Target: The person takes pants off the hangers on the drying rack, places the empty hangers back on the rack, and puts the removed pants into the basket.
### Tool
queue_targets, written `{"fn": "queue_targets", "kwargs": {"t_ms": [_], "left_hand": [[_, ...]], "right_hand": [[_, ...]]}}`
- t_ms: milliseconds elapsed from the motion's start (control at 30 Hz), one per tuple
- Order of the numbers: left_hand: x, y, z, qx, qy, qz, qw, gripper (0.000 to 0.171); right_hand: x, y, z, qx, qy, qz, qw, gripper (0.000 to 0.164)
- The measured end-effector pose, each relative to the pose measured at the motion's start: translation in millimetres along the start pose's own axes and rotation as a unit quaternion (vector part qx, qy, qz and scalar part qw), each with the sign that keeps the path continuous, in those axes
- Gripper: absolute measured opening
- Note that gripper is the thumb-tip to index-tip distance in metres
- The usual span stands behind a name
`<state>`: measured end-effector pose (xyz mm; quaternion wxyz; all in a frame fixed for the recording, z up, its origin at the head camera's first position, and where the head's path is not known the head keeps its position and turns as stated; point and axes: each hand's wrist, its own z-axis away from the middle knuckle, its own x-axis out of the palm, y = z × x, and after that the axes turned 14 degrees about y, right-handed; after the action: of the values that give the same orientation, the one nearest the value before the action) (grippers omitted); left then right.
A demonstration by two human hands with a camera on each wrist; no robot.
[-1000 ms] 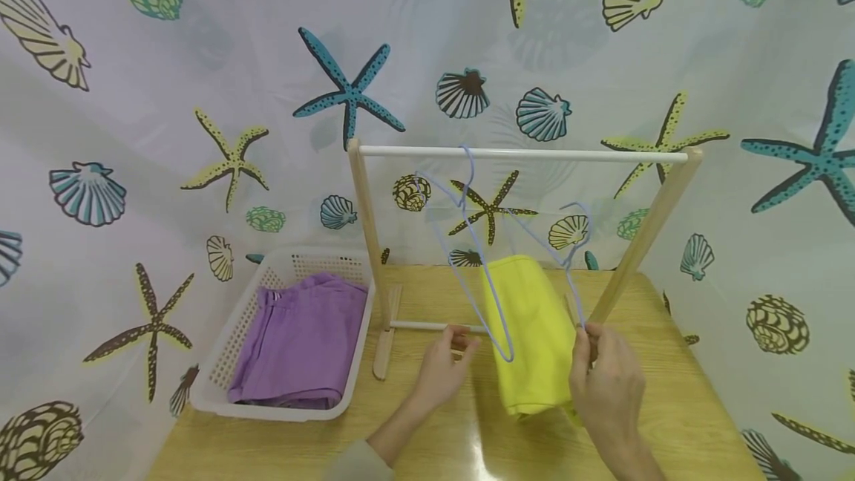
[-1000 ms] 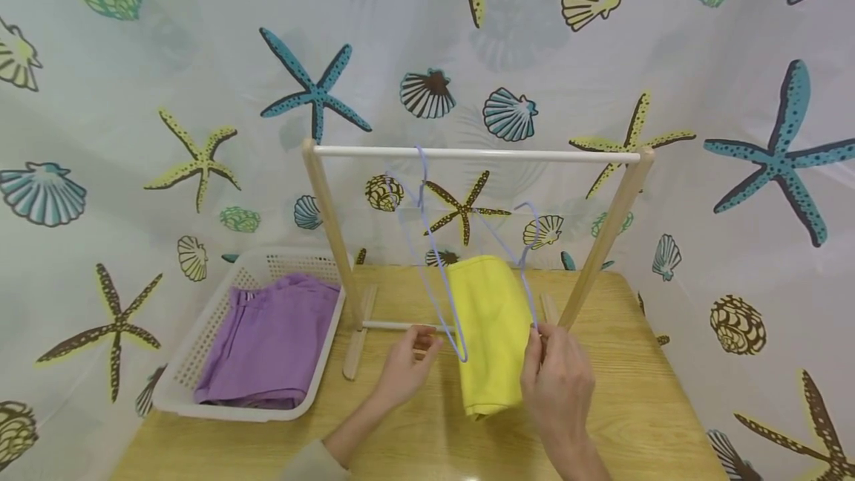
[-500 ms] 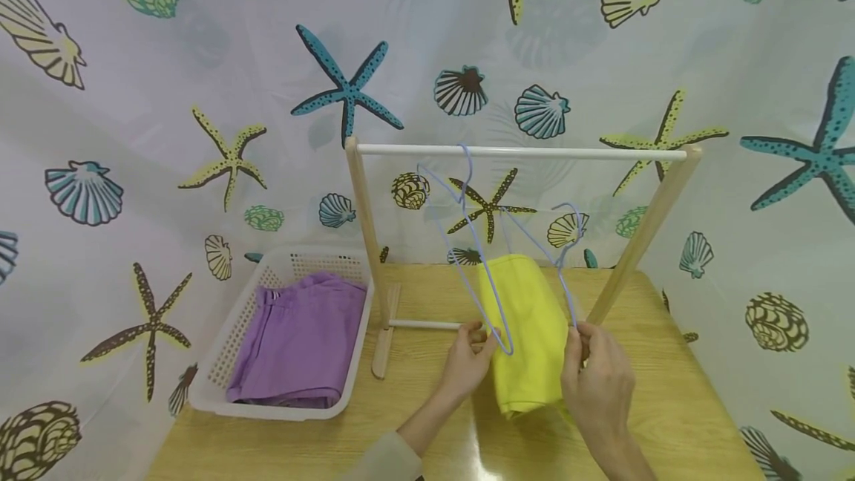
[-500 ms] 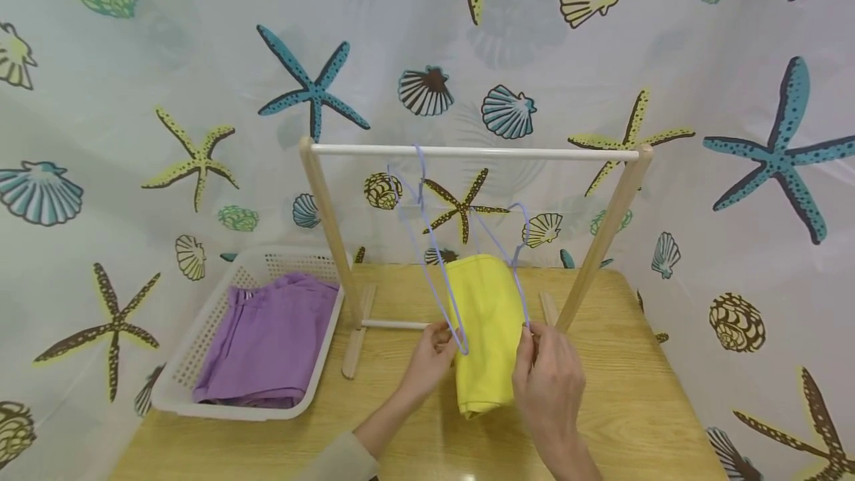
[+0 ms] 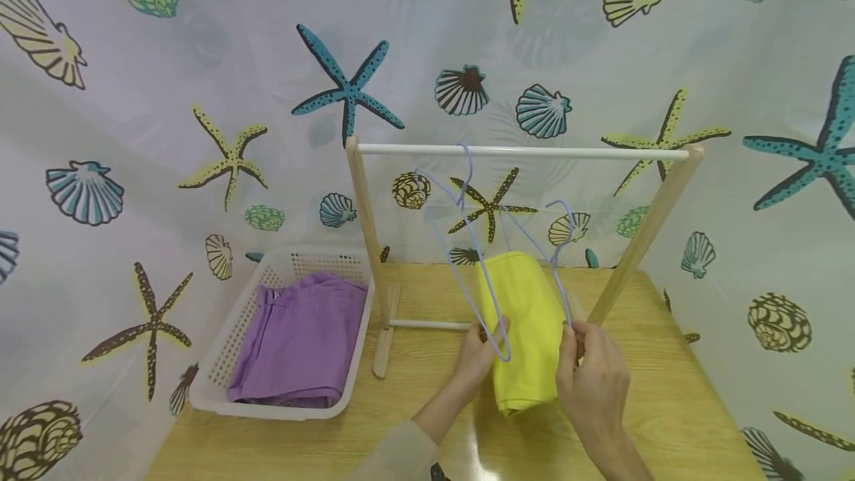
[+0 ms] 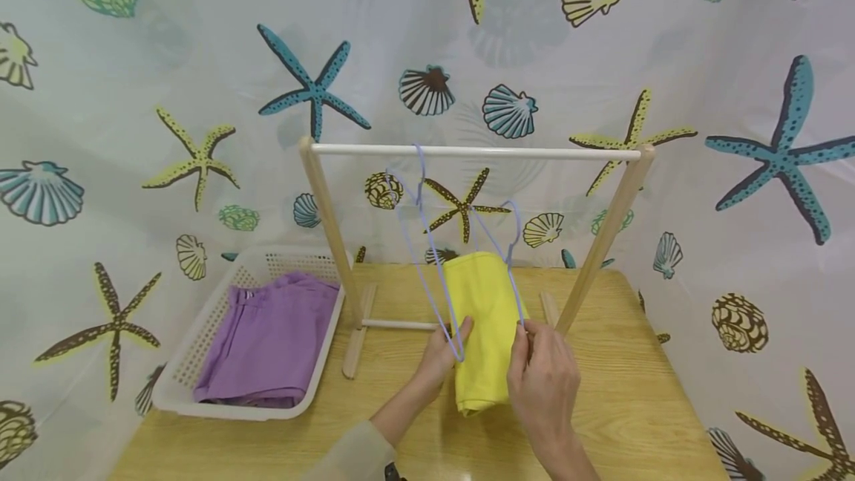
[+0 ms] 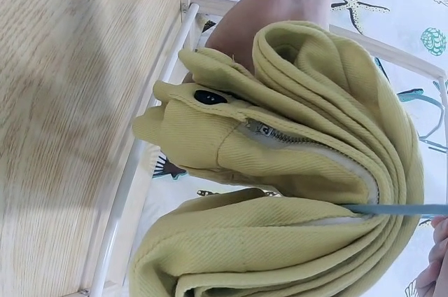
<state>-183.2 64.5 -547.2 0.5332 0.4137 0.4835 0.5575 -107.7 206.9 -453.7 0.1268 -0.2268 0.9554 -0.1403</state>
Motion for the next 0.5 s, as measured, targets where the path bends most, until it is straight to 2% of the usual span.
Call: {"fn": "queue_targets", "kwargs": {"t_ms": [100,167,267,367,500], "left_hand": [[0.5,-1.3,-0.8,-0.026,-0.025,0.015,0.9992,0.107],[1.5,-3.5,-2.2,-0.045,-0.037,0.04,0.9975,0.106],[3.2,-8.9,-6.3,-0.075,-0.058,0.1,0.9905,0.09],[3.7,-13.9,-10.6,-0.098,-0.091,0.154,0.979,0.071],[1.8,-18.0,-13.7,-0.113,-0.124,0.169,0.9713,0.067]], "right_hand": [[1.1,-1.5,0.1,0.0,0.0,-0.006,1.0,0.01],[1.8,-2.1,0.0,-0.002,0.003,-0.012,1.0,0.01],[3.2,-2.6,0.2,-0.004,0.009,-0.021,1.0,0.007],[4.0,-2.8,0.4,-0.003,0.008,-0.022,1.0,0.006],[3.9,-3.4,-0.1,-0.002,0.006,-0.021,1.0,0.006]]}}
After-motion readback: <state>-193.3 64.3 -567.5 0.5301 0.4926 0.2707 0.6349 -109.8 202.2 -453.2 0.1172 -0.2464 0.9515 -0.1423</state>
